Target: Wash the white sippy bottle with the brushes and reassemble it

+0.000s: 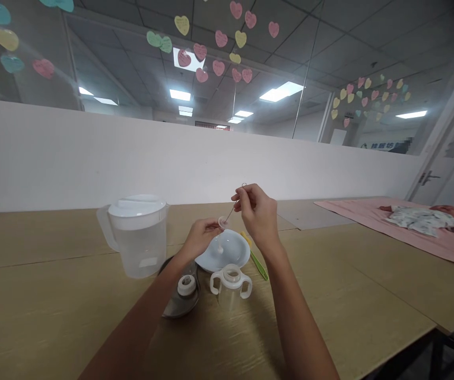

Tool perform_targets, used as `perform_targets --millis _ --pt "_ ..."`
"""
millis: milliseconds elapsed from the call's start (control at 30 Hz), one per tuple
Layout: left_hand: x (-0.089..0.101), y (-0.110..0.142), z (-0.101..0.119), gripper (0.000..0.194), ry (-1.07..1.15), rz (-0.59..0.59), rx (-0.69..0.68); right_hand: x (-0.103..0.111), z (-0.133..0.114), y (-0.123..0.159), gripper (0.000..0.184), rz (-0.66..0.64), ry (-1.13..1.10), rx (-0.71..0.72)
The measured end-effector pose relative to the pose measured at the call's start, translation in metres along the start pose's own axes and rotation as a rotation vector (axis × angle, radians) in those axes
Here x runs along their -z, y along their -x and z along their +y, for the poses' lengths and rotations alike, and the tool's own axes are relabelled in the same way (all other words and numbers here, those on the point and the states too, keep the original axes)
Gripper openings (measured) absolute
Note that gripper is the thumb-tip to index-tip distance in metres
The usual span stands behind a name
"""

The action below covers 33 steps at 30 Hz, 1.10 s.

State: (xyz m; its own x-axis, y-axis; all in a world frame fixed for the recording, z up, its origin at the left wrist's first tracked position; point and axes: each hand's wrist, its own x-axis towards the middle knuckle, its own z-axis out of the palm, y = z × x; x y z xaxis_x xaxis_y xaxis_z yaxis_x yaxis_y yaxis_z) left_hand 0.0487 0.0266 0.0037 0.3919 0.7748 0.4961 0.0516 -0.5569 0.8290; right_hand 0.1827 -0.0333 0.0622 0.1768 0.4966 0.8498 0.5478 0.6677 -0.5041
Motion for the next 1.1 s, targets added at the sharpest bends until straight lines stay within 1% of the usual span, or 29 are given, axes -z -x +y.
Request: perform_targets --millis 100,200,267,333,400,500,567,700,800,900,1000,1100 --pt "-0.002 0.0 0.005 0.019 0.042 0.043 0.01 -0.006 0.004 0.002 0.02 -0.047 0.024 0.031" --pt "-0.002 0.001 0.014 0.02 0.089 0.081 0.015 -0.013 0.009 0.004 0.018 -0.124 0.049 0.043" --pt "-0.002 0.002 0.02 0.022 0.134 0.097 0.012 -0.018 0.011 0.005 0.016 -0.144 0.101 0.06" --pt "-0.002 0.004 0.026 0.022 0.168 0.088 0.004 -0.023 0.012 0.006 0.015 -0.113 0.182 0.097" --pt "-0.004 0.005 0.03 0.023 0.183 0.069 -0.004 -0.027 0.011 0.007 0.014 -0.066 0.232 0.165" --pt "-0.009 0.007 0.034 0.024 0.166 0.088 -0.004 -0.031 0.006 0.009 0.013 -0.053 0.19 0.271" --pt "-0.011 0.007 0.036 0.025 0.145 0.122 -0.004 -0.033 0.002 0.011 0.014 -0.06 0.14 0.307" --pt "-0.01 0.007 0.038 0.029 0.177 0.166 -0.013 -0.037 0.001 0.013 0.015 -0.037 0.082 0.311" --pt "-0.006 0.006 0.037 0.032 0.231 0.178 -0.024 -0.039 0.006 0.014 0.017 -0.022 0.075 0.279" --pt "-0.004 0.005 0.034 0.034 0.247 0.189 -0.019 -0.04 0.011 0.013 0.017 -0.04 0.072 0.264" --pt "-0.002 0.003 0.03 0.034 0.265 0.177 -0.014 -0.038 0.012 0.012 0.015 -0.078 0.081 0.266" --pt "-0.001 0.002 0.029 0.03 0.258 0.145 -0.03 -0.034 0.009 0.01 0.014 -0.06 0.044 0.243"
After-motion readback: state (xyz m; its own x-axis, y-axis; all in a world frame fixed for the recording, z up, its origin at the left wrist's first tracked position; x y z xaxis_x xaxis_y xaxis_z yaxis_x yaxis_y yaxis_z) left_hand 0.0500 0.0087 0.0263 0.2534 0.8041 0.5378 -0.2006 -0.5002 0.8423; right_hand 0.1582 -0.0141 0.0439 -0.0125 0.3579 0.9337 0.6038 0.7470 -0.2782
